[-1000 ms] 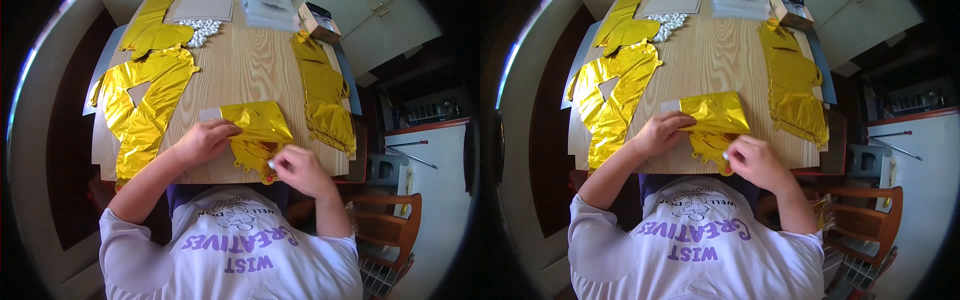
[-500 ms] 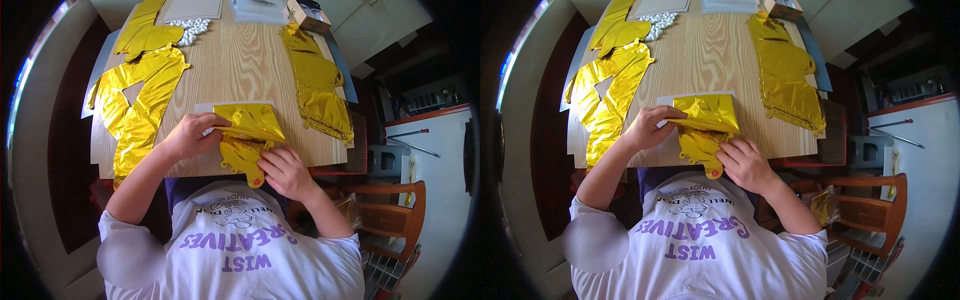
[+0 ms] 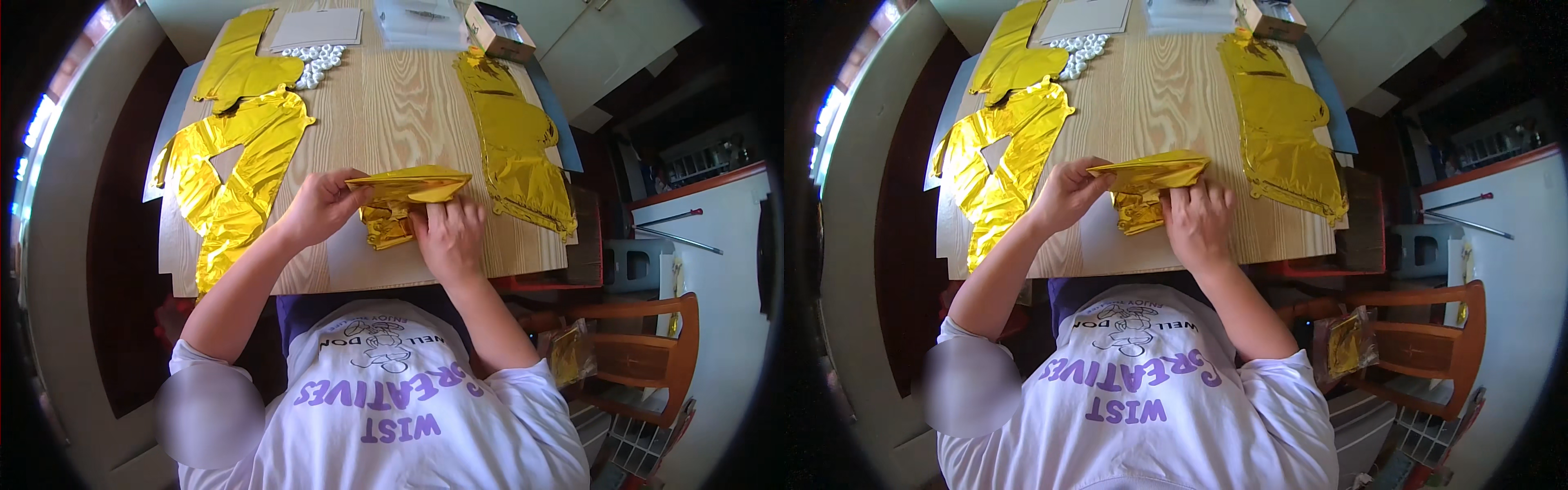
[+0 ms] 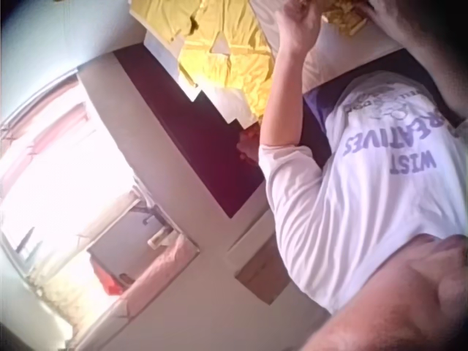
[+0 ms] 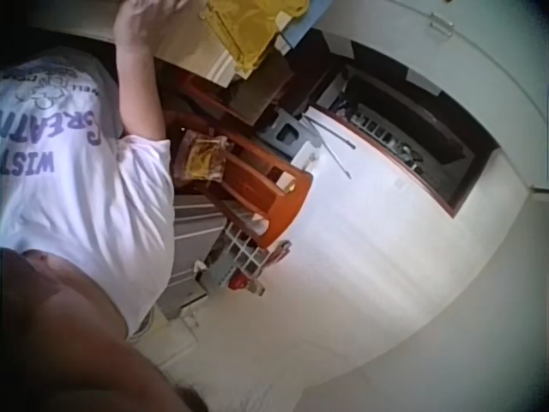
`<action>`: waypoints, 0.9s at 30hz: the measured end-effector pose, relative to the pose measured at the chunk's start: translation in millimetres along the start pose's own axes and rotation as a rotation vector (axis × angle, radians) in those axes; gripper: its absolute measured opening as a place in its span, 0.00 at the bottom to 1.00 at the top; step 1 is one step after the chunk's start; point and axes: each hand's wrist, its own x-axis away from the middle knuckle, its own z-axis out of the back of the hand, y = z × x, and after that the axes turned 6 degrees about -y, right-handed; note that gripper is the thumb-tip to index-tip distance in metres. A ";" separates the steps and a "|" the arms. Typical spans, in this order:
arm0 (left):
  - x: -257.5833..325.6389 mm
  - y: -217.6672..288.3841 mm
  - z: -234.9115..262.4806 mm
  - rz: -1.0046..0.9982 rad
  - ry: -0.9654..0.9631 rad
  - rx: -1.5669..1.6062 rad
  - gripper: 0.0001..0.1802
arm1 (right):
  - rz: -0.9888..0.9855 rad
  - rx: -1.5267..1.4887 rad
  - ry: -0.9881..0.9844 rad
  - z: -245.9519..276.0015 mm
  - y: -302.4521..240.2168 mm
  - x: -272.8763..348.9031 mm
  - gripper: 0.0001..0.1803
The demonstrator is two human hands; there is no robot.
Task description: Folding gold foil balloons and placing them into plastic packaging sleeves with cardboard backing.
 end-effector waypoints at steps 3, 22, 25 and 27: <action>-1.1 11.9 3.2 0.067 -0.041 -0.020 0.11 | -0.035 -0.044 -0.151 -7.6 2.4 13.8 0.13; 27.9 3.1 -20.2 -0.565 -0.262 -0.720 0.30 | -0.353 0.049 -0.189 28.1 73.7 72.9 0.23; 29.1 20.7 -16.3 -0.479 -0.359 -0.716 0.36 | -0.349 -0.284 -0.163 42.4 80.5 45.2 0.22; 27.6 28.8 -14.8 -0.376 -0.331 -0.729 0.39 | -0.171 -0.439 -0.247 48.3 69.0 13.2 0.23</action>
